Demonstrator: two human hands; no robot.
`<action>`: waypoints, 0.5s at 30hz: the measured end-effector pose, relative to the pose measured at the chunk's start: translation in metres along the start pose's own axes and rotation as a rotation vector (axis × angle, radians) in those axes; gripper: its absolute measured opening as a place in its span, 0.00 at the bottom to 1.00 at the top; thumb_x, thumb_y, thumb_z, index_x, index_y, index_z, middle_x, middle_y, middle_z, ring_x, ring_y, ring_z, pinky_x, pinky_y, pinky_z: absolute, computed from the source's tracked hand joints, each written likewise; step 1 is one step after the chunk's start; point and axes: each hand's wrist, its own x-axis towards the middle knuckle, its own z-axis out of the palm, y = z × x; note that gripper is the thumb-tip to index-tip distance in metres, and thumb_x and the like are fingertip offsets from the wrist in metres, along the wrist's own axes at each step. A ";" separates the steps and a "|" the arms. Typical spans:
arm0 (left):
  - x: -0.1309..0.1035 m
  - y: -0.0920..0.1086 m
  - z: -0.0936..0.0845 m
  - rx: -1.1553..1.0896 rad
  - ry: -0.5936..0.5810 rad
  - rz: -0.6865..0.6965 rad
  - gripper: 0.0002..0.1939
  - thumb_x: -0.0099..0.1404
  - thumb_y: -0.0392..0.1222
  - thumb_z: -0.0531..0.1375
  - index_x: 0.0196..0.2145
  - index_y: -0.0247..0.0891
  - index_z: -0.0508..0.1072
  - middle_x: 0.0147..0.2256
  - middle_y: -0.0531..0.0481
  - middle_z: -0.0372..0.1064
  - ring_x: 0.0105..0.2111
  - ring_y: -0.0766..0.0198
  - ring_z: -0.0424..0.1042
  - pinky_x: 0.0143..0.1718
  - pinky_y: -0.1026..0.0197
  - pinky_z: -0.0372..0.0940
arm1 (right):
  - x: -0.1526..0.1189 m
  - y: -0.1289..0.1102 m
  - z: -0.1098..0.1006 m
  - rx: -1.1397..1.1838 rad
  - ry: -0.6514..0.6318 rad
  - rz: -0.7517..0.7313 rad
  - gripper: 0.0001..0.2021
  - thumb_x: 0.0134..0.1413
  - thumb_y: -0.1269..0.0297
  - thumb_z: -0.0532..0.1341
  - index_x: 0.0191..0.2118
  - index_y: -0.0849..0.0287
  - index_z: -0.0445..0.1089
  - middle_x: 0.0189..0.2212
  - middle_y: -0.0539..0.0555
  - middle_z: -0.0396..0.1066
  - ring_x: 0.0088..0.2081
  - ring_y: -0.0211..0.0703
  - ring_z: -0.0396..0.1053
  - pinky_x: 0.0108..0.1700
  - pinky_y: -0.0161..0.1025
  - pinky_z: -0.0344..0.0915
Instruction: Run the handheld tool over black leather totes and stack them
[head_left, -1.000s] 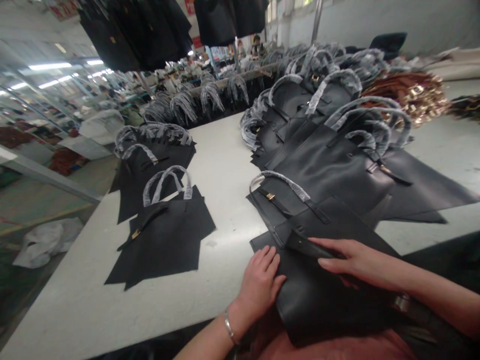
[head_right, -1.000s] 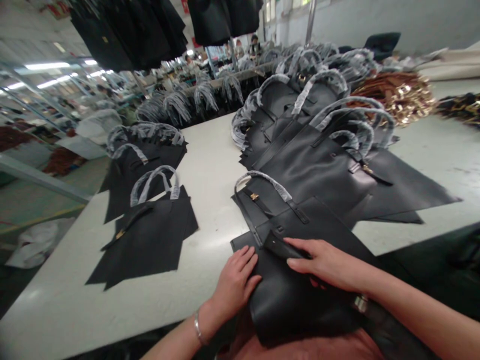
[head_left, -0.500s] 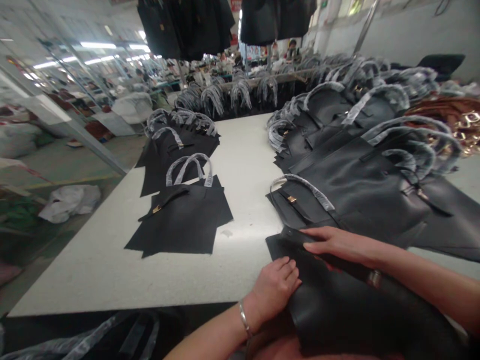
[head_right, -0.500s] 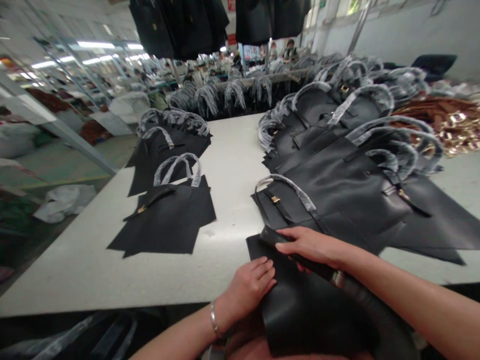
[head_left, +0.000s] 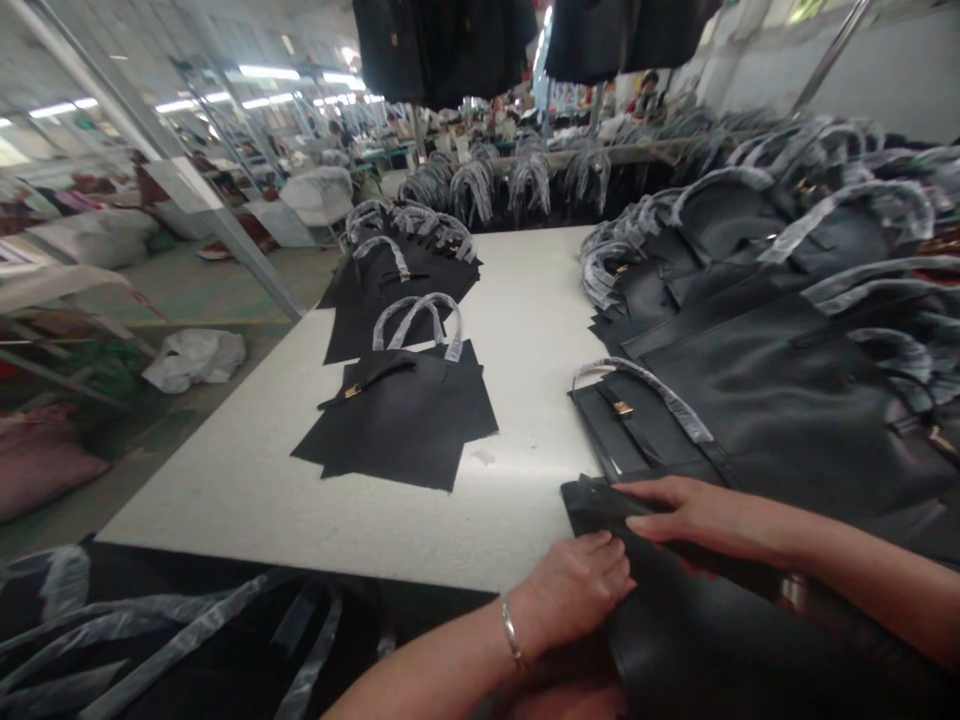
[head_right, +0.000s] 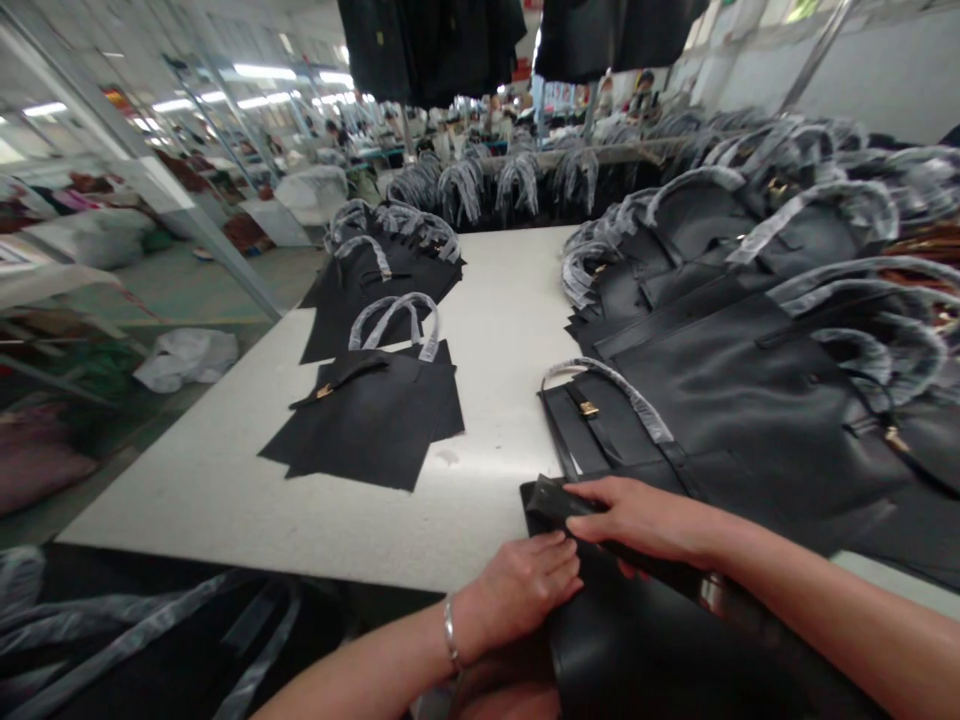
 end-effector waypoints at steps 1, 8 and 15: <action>0.000 0.000 0.000 0.008 -0.007 0.013 0.11 0.72 0.39 0.50 0.40 0.33 0.72 0.44 0.46 0.72 0.47 0.64 0.70 0.59 0.61 0.60 | 0.000 0.000 0.000 -0.002 -0.001 0.013 0.36 0.52 0.53 0.62 0.64 0.63 0.56 0.22 0.50 0.70 0.18 0.36 0.64 0.17 0.29 0.58; -0.001 0.000 0.006 -0.123 -0.005 -0.098 0.10 0.72 0.40 0.52 0.39 0.34 0.71 0.41 0.48 0.72 0.46 0.64 0.70 0.55 0.62 0.63 | 0.026 -0.008 0.005 -0.040 0.171 -0.150 0.32 0.52 0.53 0.61 0.62 0.59 0.60 0.23 0.49 0.70 0.19 0.36 0.65 0.20 0.30 0.60; -0.013 -0.053 -0.010 -0.347 0.191 -0.449 0.06 0.67 0.35 0.59 0.42 0.38 0.73 0.44 0.49 0.70 0.45 0.63 0.68 0.49 0.59 0.66 | -0.007 0.024 -0.013 0.126 0.210 -0.109 0.40 0.48 0.48 0.63 0.65 0.58 0.54 0.21 0.46 0.65 0.20 0.36 0.63 0.21 0.31 0.60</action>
